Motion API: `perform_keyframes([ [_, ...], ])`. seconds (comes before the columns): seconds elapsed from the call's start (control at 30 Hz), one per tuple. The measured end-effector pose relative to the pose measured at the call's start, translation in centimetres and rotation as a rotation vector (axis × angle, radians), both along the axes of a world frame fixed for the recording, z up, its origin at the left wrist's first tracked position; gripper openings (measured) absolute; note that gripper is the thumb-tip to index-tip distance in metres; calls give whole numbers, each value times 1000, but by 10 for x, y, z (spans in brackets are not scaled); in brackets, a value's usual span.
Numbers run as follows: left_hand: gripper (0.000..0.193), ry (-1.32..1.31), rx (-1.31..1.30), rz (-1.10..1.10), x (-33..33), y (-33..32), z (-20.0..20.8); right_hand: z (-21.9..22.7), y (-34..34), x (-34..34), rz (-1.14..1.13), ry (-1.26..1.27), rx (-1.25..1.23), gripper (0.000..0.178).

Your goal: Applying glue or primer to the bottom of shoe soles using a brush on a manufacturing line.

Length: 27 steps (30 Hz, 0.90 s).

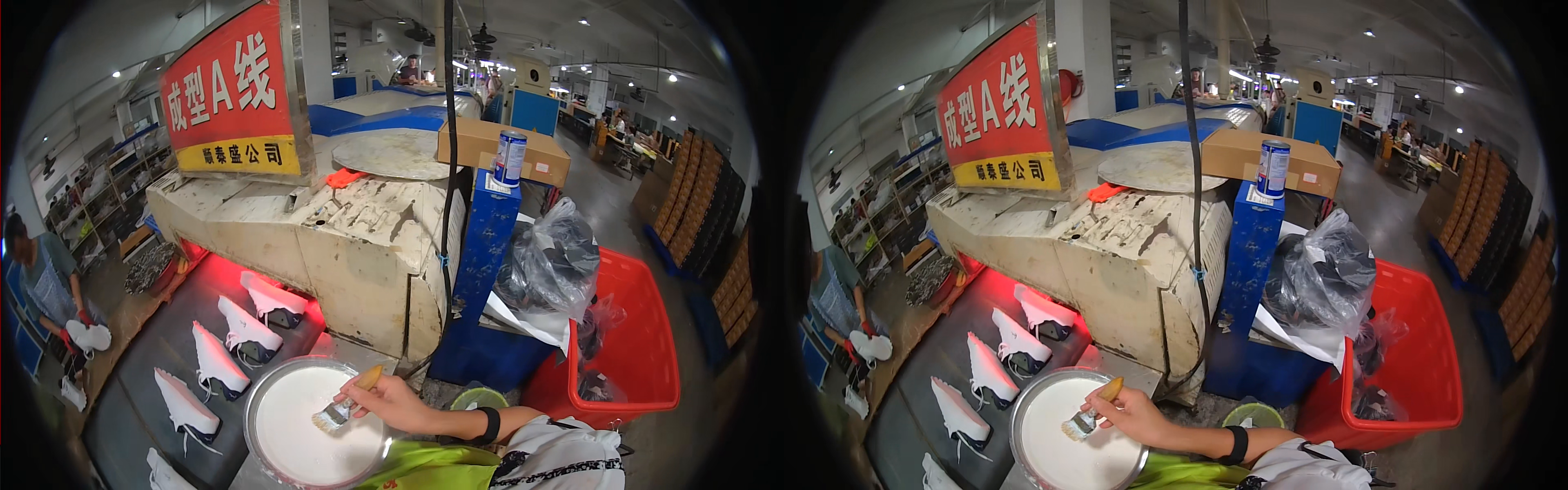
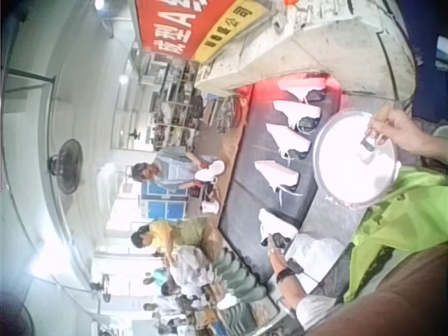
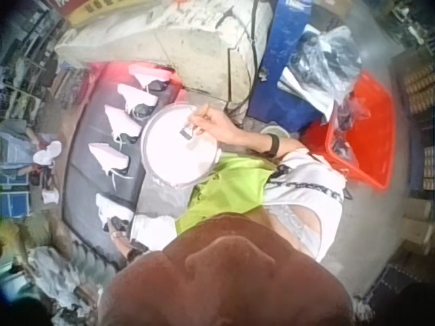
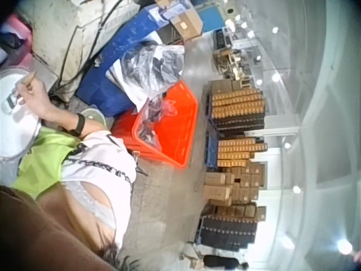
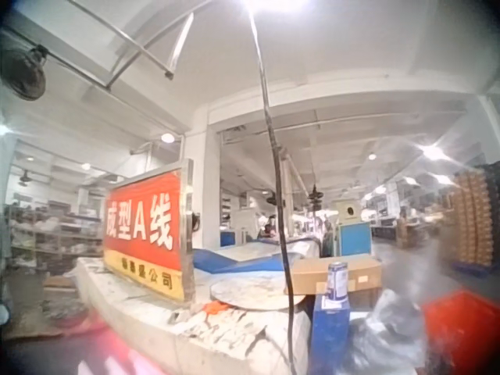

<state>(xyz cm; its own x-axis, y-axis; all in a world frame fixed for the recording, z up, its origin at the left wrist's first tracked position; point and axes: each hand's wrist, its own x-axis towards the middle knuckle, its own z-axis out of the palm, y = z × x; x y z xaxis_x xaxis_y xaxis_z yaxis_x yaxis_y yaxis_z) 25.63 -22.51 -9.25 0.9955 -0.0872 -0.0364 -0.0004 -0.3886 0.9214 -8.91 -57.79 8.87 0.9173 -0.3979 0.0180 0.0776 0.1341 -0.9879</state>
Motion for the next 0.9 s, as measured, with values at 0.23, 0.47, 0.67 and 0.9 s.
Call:
perform_keyframes([
  [0.23, 69, 186, 236, 294, -214, 141, -8, 1, -3, -7, 96, -28, 18, 25],
  [0.47, 62, 104, 336, 254, -333, 160, 25, 5, -13, -13, -18, -17, -22, 26],
  [0.67, 137, 117, 551, 351, -318, 149, 24, -5, -20, -24, -30, -39, -22, 29],
  [0.9, 135, 201, 808, 280, -306, 150, 47, -14, -26, -39, -134, -29, -8, 32],
])
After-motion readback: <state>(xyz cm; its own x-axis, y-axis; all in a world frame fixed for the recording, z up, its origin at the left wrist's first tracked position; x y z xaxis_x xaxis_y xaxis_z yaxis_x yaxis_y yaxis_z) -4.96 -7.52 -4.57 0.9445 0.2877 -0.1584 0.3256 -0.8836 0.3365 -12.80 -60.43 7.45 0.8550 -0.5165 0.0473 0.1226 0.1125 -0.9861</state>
